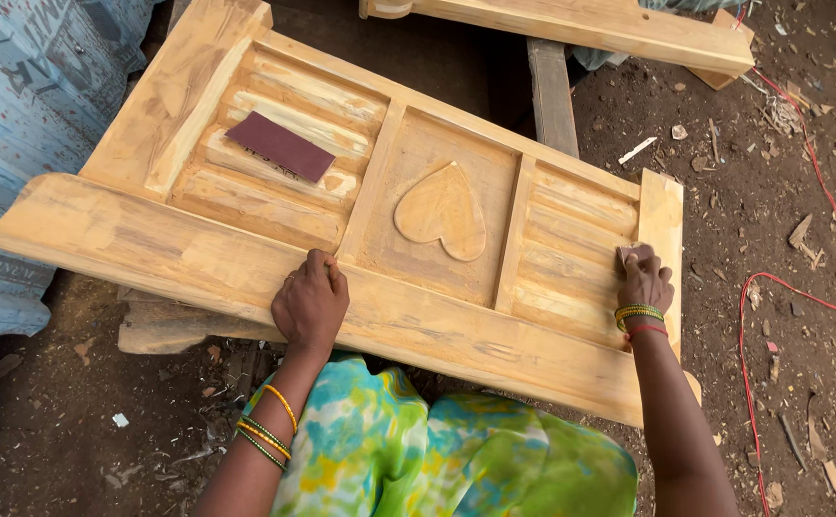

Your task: The person sands a wooden tray with a heart-shaped carving using a sanding block. They move the block across the flat surfaces and edges of the tray, focusing on smoothing the wood.

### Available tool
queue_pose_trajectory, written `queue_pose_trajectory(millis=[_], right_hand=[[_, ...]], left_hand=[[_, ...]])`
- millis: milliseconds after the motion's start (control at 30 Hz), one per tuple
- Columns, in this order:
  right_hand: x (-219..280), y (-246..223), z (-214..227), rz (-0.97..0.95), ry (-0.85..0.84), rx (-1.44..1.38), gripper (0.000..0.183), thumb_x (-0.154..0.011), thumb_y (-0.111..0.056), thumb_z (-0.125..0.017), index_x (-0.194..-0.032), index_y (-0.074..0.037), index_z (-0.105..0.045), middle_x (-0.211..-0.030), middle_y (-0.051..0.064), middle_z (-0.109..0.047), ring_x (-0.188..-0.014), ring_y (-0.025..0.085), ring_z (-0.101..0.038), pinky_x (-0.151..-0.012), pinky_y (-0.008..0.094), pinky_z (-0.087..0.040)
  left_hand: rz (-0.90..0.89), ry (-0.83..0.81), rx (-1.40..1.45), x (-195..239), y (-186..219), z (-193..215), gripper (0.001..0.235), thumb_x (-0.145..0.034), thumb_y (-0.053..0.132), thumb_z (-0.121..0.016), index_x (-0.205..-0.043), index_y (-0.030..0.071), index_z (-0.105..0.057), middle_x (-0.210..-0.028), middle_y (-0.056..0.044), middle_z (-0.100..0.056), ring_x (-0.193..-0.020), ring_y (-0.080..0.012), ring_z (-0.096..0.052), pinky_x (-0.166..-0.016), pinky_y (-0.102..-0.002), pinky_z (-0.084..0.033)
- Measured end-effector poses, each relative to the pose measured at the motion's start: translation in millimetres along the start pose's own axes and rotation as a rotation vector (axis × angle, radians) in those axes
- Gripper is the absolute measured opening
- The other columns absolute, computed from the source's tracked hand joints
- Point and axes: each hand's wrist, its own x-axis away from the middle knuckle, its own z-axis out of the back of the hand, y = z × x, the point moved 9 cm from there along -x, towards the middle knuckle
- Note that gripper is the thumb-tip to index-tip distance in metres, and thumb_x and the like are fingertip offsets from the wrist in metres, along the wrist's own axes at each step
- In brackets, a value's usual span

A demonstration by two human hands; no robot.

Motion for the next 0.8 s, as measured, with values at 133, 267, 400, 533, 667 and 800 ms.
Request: queue_pose_trajectory(millis=[133, 267, 400, 533, 667, 800], right_hand=[[-41.4, -19.6, -4.3, 0.018, -0.037, 0.044, 0.062, -0.066, -0.011, -0.075, -0.126, -0.027, -0.069, -0.138, 0.003, -0.055, -0.120, 0.035, -0.053, -0.089, 0.046, -0.048], [-29.8, -4.1, -20.3, 0.010, -0.030, -0.007, 0.031, -0.094, -0.014, -0.062, -0.124, -0.020, -0.069, -0.143, 0.004, -0.055, -0.122, 0.033, -0.056, -0.086, 0.044, -0.054], [-7.5, 0.2, -32.7, 0.043, 0.031, 0.036, 0.023, -0.096, -0.016, -0.061, -0.116, -0.013, -0.072, -0.130, 0.008, -0.056, -0.115, 0.031, -0.057, -0.083, 0.044, -0.055], [11.7, -15.5, -26.2, 0.155, 0.232, 0.143, 0.021, -0.097, -0.017, -0.061, -0.111, -0.007, -0.073, -0.127, 0.008, -0.058, -0.118, 0.029, -0.056, -0.087, 0.039, -0.054], [3.6, -22.7, -39.2, 0.134, 0.054, 0.201, 0.024, -0.092, -0.018, -0.062, -0.111, -0.009, -0.074, -0.123, 0.007, -0.058, -0.116, 0.029, -0.054, -0.083, 0.039, -0.051], [-1.6, -27.4, -7.3, 0.160, 0.159, 0.136, 0.026, -0.094, -0.018, -0.062, -0.116, -0.008, -0.072, -0.124, 0.006, -0.057, -0.113, 0.027, -0.054, -0.086, 0.039, -0.051]], left_hand=[[0.038, -0.024, 0.004, -7.2, -1.7, 2.4, 0.013, -0.097, 0.021, -0.063, -0.105, 0.012, -0.056, -0.083, -0.009, -0.072, -0.075, -0.0327, -0.070, -0.065, -0.046, -0.054], [0.031, -0.046, -0.063, -4.0, 4.8, 12.1, 0.014, -0.097, 0.024, -0.067, -0.105, 0.015, -0.059, -0.083, -0.009, -0.072, -0.077, -0.0331, -0.070, -0.061, -0.048, -0.052], [0.023, -0.086, -0.050, -4.4, 5.5, 13.9, 0.013, -0.098, 0.025, -0.068, -0.106, 0.016, -0.062, -0.080, -0.005, -0.071, -0.074, -0.0297, -0.070, -0.060, -0.045, -0.052], [-0.024, -0.049, -0.041, -3.3, 5.7, 11.9, 0.012, -0.101, 0.025, -0.067, -0.107, 0.016, -0.063, -0.079, -0.001, -0.069, -0.072, -0.0261, -0.069, -0.062, -0.042, -0.052], [0.054, -0.135, -0.074, 0.1, -2.9, 5.0, 0.013, -0.101, 0.027, -0.068, -0.106, 0.016, -0.064, -0.072, 0.000, -0.069, -0.065, -0.0243, -0.068, -0.054, -0.041, -0.050], [0.013, -0.057, -0.067, -4.8, 6.1, 15.5, 0.013, -0.097, 0.025, -0.068, -0.104, 0.015, -0.062, -0.075, -0.003, -0.069, -0.069, -0.0277, -0.069, -0.055, -0.043, -0.051]])
